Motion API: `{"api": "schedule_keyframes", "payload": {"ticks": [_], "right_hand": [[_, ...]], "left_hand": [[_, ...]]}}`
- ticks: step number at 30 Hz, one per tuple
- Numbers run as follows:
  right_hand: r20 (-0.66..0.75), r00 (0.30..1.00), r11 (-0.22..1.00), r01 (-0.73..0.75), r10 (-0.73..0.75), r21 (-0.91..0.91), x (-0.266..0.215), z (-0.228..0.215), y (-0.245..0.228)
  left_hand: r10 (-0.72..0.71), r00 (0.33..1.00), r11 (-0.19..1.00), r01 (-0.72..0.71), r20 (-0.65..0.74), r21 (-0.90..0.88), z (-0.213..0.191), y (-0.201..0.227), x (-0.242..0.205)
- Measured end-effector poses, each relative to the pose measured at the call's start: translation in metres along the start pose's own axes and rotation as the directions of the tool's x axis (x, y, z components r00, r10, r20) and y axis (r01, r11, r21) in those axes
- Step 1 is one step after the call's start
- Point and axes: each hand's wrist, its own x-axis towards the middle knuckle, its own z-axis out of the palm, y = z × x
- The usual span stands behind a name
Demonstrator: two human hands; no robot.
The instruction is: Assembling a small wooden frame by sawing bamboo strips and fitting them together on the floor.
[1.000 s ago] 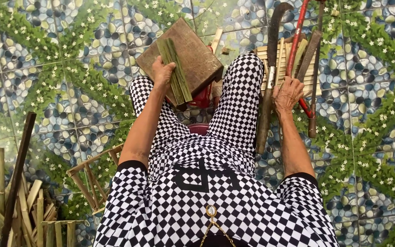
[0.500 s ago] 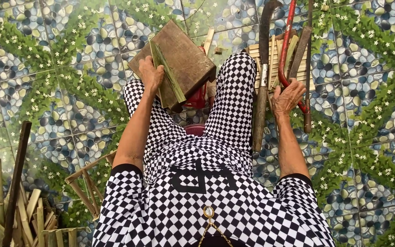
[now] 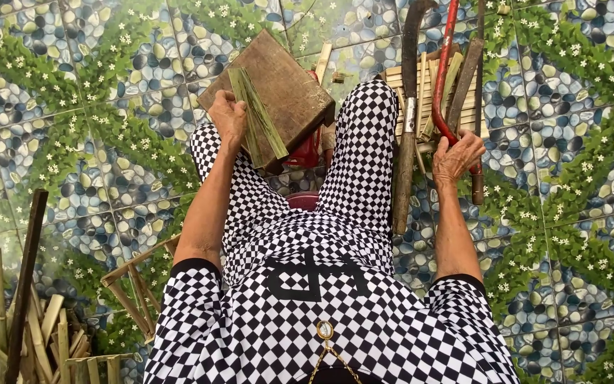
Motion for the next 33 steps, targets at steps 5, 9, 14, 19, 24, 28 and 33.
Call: {"api": "schedule_keyframes", "payload": {"ticks": [5, 9, 14, 19, 24, 28, 33], "right_hand": [[0.026, 1.0, 1.0, -0.009, 0.01, -0.016, -0.005, 0.006, 0.003], [0.054, 0.999, 0.999, 0.009, -0.007, -0.035, -0.008, -0.002, -0.005], [0.077, 0.997, 0.997, -0.005, 0.011, -0.083, -0.005, -0.001, 0.003], [0.177, 0.973, 0.978, -0.115, 0.146, -0.174, -0.002, 0.0, 0.038], [0.381, 0.813, 0.897, -0.381, 0.44, -0.223, -0.011, -0.031, 0.07], [0.451, 0.733, 0.86, -0.44, 0.51, -0.258, -0.033, 0.015, 0.161], [0.404, 0.754, 0.856, -0.458, 0.518, -0.241, -0.038, 0.02, 0.177]], "left_hand": [[-0.013, 0.999, 0.989, 0.017, -0.032, 0.145, -0.014, 0.026, -0.012], [0.03, 0.999, 0.982, -0.026, -0.023, 0.186, -0.019, 0.026, -0.019], [0.017, 0.999, 0.995, -0.014, -0.032, 0.095, -0.023, 0.018, -0.02], [0.06, 0.991, 0.998, -0.064, -0.12, -0.024, -0.033, -0.009, -0.021], [0.088, 0.972, 0.982, -0.121, -0.22, -0.144, -0.077, -0.002, -0.039], [0.049, 0.975, 0.979, -0.089, -0.216, -0.182, -0.085, -0.023, -0.057], [0.025, 0.982, 0.972, -0.068, -0.189, -0.227, -0.092, -0.021, -0.074]]}}
